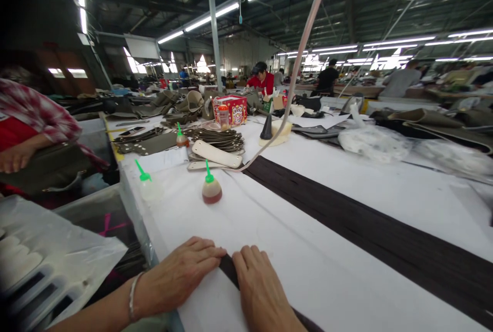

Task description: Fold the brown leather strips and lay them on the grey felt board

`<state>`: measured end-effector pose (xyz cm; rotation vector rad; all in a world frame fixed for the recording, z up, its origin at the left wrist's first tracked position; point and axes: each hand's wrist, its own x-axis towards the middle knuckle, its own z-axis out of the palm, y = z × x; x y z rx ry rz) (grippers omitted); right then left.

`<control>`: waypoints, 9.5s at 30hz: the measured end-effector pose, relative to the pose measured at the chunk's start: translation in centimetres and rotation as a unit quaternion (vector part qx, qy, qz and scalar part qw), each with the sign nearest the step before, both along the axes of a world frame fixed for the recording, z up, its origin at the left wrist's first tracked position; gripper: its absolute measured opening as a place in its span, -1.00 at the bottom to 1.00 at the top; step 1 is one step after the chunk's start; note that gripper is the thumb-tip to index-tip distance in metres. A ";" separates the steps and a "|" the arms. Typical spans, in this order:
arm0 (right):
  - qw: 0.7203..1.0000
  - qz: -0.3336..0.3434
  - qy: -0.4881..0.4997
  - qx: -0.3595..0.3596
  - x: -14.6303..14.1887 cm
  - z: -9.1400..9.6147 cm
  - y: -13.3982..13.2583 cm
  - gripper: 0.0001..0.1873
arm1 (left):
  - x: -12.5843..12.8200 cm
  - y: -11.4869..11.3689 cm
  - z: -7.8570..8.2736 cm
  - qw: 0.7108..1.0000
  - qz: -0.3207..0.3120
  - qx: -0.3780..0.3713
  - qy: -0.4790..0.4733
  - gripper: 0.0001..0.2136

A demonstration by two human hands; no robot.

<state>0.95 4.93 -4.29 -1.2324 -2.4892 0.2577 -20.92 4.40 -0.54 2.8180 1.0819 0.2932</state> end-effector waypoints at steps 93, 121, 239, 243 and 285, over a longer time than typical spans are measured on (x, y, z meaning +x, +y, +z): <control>0.994 0.051 -0.078 0.055 16.0 2.1 -8.3 -0.66 | 10.0 -4.2 -2.9 0.998 0.027 0.046 0.020 -0.29; 0.984 -0.003 -0.095 0.150 12.0 0.5 -7.9 -0.71 | 15.0 -5.5 -2.6 0.988 0.021 -0.049 -0.143 -0.54; 0.972 -0.164 0.012 -0.167 17.4 3.2 -13.1 -0.76 | 18.9 -6.4 -1.0 0.984 -0.087 -0.073 -0.139 -0.66; 0.984 -0.138 0.025 -0.109 18.4 1.7 -13.4 -0.74 | 18.7 -6.0 -1.5 0.983 -0.095 -0.094 -0.125 -0.66; 0.987 -0.039 -0.087 0.132 19.5 1.4 -14.4 -0.72 | 19.2 -5.5 -0.7 0.981 -0.170 0.002 0.091 -0.31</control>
